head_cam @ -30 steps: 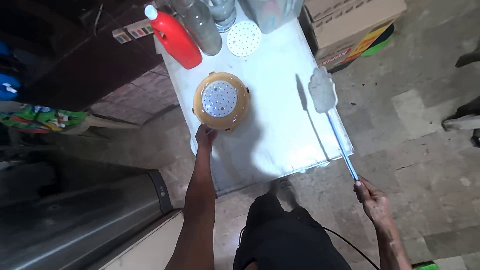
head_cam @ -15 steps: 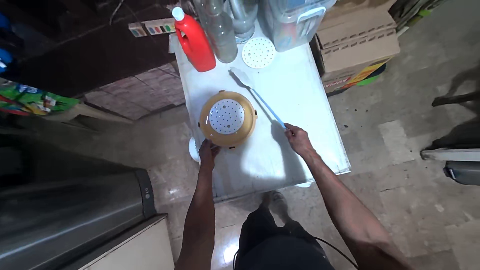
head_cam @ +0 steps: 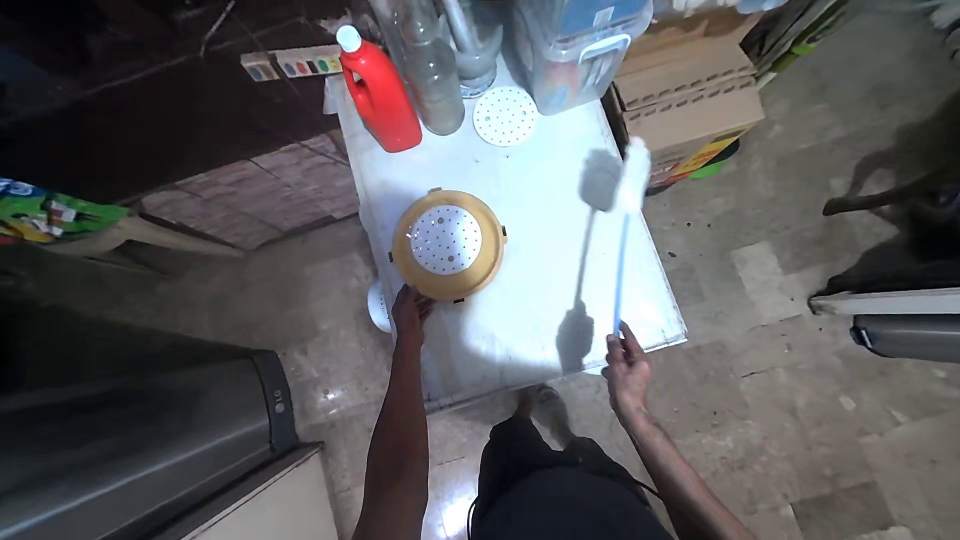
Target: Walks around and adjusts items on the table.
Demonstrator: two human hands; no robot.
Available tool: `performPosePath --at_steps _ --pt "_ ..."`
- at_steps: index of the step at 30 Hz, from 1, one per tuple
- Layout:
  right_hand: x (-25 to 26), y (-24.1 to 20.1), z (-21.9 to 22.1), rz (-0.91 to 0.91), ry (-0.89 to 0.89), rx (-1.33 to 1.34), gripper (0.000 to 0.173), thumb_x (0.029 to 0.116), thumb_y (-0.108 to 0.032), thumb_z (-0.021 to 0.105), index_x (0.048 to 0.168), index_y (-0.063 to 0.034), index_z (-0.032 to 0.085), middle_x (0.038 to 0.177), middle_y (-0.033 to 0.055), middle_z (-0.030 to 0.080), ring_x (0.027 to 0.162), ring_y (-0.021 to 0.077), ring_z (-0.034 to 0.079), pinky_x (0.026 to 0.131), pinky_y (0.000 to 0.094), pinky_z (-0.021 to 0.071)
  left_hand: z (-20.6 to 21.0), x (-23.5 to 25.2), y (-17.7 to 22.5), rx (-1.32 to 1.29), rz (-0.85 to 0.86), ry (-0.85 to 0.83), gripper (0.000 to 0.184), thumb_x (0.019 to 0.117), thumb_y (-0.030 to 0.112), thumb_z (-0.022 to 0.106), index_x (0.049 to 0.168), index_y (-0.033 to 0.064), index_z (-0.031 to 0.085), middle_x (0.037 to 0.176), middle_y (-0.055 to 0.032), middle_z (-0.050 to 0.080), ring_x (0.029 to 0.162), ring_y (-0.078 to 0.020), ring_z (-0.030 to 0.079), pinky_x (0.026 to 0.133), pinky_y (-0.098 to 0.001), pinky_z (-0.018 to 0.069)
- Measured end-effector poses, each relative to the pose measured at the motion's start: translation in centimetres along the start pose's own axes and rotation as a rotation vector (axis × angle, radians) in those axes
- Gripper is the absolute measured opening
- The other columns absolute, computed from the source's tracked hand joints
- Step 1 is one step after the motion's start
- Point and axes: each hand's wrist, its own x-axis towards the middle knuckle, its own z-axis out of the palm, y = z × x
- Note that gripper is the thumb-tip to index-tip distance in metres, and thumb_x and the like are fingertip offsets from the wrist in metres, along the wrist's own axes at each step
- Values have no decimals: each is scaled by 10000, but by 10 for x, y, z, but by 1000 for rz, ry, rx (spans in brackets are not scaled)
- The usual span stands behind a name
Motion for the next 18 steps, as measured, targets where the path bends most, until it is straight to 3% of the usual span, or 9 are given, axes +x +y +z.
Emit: performPosePath --at_steps 4,7,9,11,13,15,18 --pt "34 -33 56 -120 -292 -140 436 1068 -235 535 1468 -61 551 1128 154 685 791 189 641 710 383 556 -1 0 1 4 2 -1 453 1050 410 555 1437 177 528 1168 -116 676 914 -229 694 789 -412 587" --pt "70 -41 90 -78 -383 -231 420 1069 -247 551 1467 -112 568 1240 187 682 997 295 688 895 486 558 -1 -1 0 23 6 3 489 1052 408 547 1473 166 490 1183 -124 666 904 -225 691 791 -406 585" --pt "77 -29 99 10 -292 -166 403 1065 -244 562 1453 -140 586 1155 176 702 930 293 681 836 485 558 -1 -2 2 31 2 17 495 1054 397 545 1482 159 478 1168 -131 666 885 -219 691 780 -398 587" --pt "62 -17 96 105 -99 29 408 1062 -236 562 1456 -128 572 1000 153 692 732 233 623 648 417 536 -2 1 2 17 -2 23 484 1050 390 558 1469 157 492 1145 -131 676 873 -220 694 767 -395 589" --pt "33 -10 89 125 40 190 458 1073 -222 540 1510 -99 486 875 113 609 571 167 516 499 348 473 -6 3 1 10 -5 14 488 1047 391 563 1472 162 489 1162 -129 670 888 -223 692 775 -396 587" --pt "9 -3 84 81 63 213 489 1078 -206 522 1541 -78 428 899 111 603 584 159 513 517 339 475 -5 3 0 3 -8 16 491 1043 380 570 1471 154 486 1163 -134 667 883 -227 692 769 -399 588" --pt "0 2 96 -64 1 91 492 1062 -157 537 1522 -14 435 1032 157 670 760 177 629 696 345 555 -3 5 5 -8 -17 37 480 1046 340 572 1468 129 485 1119 -138 664 845 -229 686 745 -400 589"
